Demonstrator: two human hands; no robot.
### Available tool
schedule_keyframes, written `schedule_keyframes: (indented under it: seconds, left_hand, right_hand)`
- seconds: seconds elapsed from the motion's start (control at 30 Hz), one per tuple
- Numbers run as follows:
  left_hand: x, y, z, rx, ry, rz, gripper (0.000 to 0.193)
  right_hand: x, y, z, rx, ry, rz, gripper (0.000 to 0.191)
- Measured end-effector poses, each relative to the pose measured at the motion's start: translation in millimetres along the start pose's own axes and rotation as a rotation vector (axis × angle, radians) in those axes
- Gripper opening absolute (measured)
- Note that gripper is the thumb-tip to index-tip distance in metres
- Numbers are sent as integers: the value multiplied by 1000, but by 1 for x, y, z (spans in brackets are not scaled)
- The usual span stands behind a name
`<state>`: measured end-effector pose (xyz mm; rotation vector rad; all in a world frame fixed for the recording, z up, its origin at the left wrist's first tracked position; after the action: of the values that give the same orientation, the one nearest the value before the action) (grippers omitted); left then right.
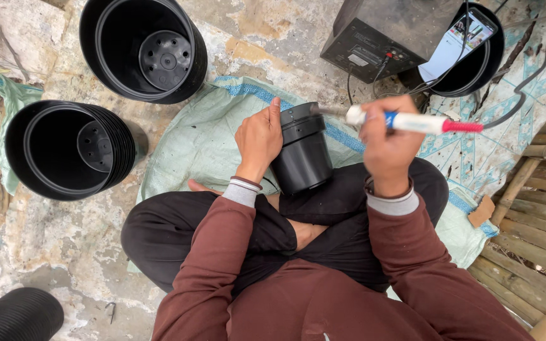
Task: The person uses a soldering iron to melt holes into the sides of black plastic pots. They hold each pot with one hand and apply the hot tip with the other, rotating the pot to create multiple holes around its circumference before setting it aside.
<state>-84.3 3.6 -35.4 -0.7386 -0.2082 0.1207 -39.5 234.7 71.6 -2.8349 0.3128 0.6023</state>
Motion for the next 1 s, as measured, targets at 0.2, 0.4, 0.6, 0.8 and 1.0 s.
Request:
schedule_keyframes:
  seconds: [0.2, 0.4, 0.6, 0.8, 1.0]
  left_hand:
    - [-10, 2, -19, 334, 86, -102, 62]
    - [-5, 9, -38, 1312, -6, -278, 59]
    - [-4, -11, -13, 1314, -115, -296, 60]
    - [18, -85, 49, 672, 464, -60, 61]
    - [39, -73, 76, 333, 597, -92, 42]
  right_hand:
    - [-26, 3, 51, -333, 178, 119, 24]
    - [-21, 24, 71, -576, 436, 114, 36]
    - [-10, 30, 77, -689, 534, 201, 36]
    - [-12, 24, 59, -281, 245, 123, 21]
    - [-12, 36, 58, -141, 167, 47, 17]
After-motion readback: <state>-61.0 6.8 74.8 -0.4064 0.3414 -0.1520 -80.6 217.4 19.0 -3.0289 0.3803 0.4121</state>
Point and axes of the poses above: each hand's wrist, its own x-axis away from the middle knuckle, its own y-axis out of the palm, z = x × y, the point moved 7 cm from there along -x, towards the middle knuckle, and after that the axes turned 5 degrees about -y, right-handed, at the moved point
